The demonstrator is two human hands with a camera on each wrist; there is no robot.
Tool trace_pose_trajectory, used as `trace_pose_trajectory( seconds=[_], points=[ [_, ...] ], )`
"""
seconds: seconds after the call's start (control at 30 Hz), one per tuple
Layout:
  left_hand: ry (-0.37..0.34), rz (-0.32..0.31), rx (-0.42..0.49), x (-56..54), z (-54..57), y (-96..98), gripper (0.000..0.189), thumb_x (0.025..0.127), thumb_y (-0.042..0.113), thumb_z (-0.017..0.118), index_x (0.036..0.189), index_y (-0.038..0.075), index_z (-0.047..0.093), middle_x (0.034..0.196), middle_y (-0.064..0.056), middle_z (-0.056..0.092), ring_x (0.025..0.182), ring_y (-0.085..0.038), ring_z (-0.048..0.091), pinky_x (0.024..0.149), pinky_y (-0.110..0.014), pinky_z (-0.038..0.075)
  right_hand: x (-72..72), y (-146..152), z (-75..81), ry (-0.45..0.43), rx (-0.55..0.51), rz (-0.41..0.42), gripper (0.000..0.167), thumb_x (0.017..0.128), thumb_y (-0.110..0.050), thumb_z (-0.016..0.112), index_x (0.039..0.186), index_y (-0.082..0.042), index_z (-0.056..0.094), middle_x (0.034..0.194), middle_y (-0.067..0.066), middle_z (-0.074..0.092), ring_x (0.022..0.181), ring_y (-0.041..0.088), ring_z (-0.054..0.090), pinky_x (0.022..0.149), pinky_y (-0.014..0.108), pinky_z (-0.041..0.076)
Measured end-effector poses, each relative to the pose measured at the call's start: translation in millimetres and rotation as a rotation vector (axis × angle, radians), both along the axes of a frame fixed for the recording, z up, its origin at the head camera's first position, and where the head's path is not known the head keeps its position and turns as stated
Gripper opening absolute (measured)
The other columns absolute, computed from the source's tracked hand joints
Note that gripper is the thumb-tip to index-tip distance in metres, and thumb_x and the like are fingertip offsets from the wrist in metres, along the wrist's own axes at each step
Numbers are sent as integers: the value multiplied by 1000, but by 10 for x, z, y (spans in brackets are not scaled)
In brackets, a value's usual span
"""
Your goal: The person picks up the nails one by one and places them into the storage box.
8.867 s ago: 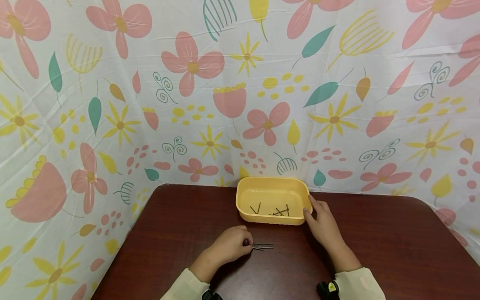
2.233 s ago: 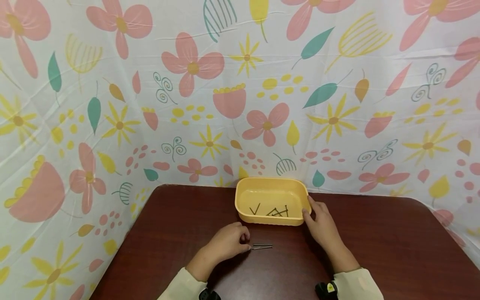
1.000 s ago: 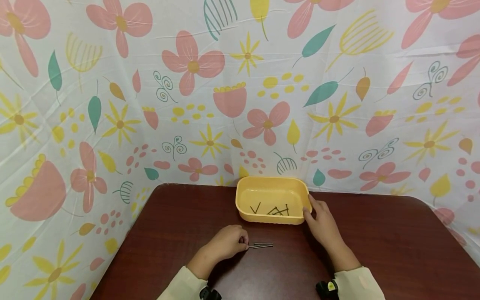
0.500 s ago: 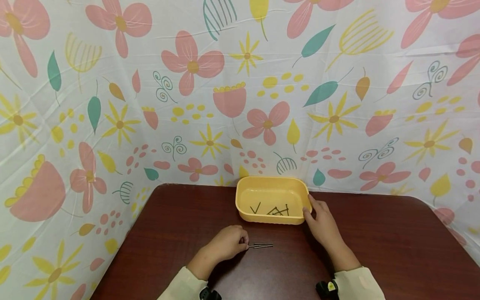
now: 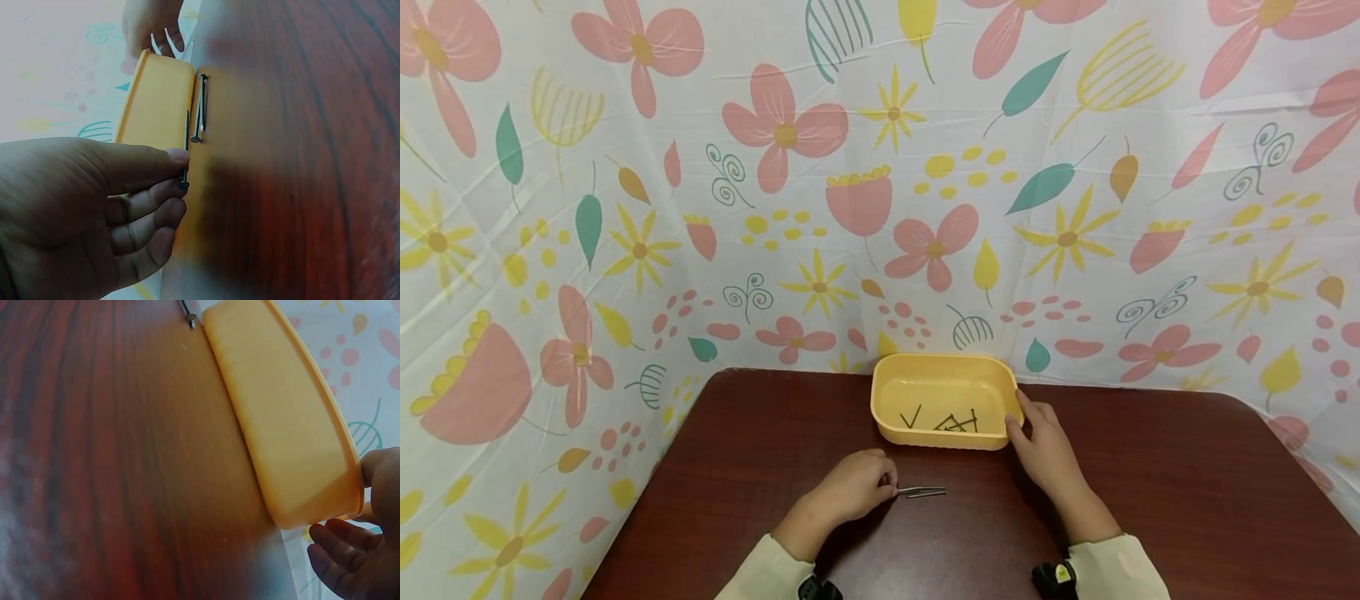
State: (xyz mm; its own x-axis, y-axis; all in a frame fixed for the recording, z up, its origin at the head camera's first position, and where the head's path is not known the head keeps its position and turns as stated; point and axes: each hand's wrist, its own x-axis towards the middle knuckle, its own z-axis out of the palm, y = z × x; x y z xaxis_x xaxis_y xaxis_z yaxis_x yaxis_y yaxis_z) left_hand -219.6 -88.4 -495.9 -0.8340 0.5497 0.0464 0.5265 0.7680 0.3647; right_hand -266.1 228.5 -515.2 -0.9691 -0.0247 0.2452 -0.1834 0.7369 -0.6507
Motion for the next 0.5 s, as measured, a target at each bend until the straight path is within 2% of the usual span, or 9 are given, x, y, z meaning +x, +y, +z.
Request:
trace_pose_trajectory(
  seconds=[0.07, 0.1, 0.2, 0.3, 0.37, 0.5],
  points=[
    [4, 4, -4, -8, 2, 1, 10, 90, 16, 75, 81, 19, 71, 77, 11, 59, 74, -2, 53, 71, -19, 46, 6, -2, 4, -4, 2, 1, 61, 107, -33, 47, 157, -1, 32, 139, 27, 46, 127, 45, 51, 105, 63, 41],
    [7, 6, -7, -11, -1, 3, 11, 90, 16, 75, 81, 19, 71, 76, 12, 60, 78, -3, 57, 76, -20, 49, 11, -3, 7, -6, 3, 2, 62, 107, -33, 46, 157, -1, 32, 139, 27, 46, 127, 45, 51, 105, 63, 42],
    [4, 17, -11, -15, -1, 5, 10, 91, 16, 74, 82, 20, 71, 73, 13, 63, 102, -12, 68, 95, -26, 52, 18, -5, 13, -10, 2, 3, 62, 107, -33, 46, 157, -1, 31, 140, 27, 46, 127, 45, 52, 105, 63, 42],
    [-1, 28, -8, -12, 8, 6, 10, 92, 17, 73, 83, 20, 70, 73, 13, 64, 122, -21, 64, 106, -32, 49, 18, -7, 15, -9, 1, 3, 61, 107, -32, 47, 157, 0, 31, 139, 27, 46, 126, 45, 52, 105, 63, 42],
    [2, 32, 1, -15, 9, 5, 10, 93, 18, 72, 84, 20, 69, 75, 13, 64, 123, -22, 63, 105, -32, 49, 12, -8, 15, -5, 0, 1, 61, 107, -31, 48, 157, 0, 32, 139, 27, 46, 126, 44, 52, 105, 63, 42],
    [18, 40, 19, -40, 0, -6, 8, 94, 20, 72, 87, 19, 68, 83, 11, 60, 98, -12, 65, 88, -25, 53, 10, -8, 14, -4, 2, -1, 61, 107, -31, 48, 157, 0, 32, 139, 27, 47, 126, 44, 52, 105, 62, 42]
  ],
)
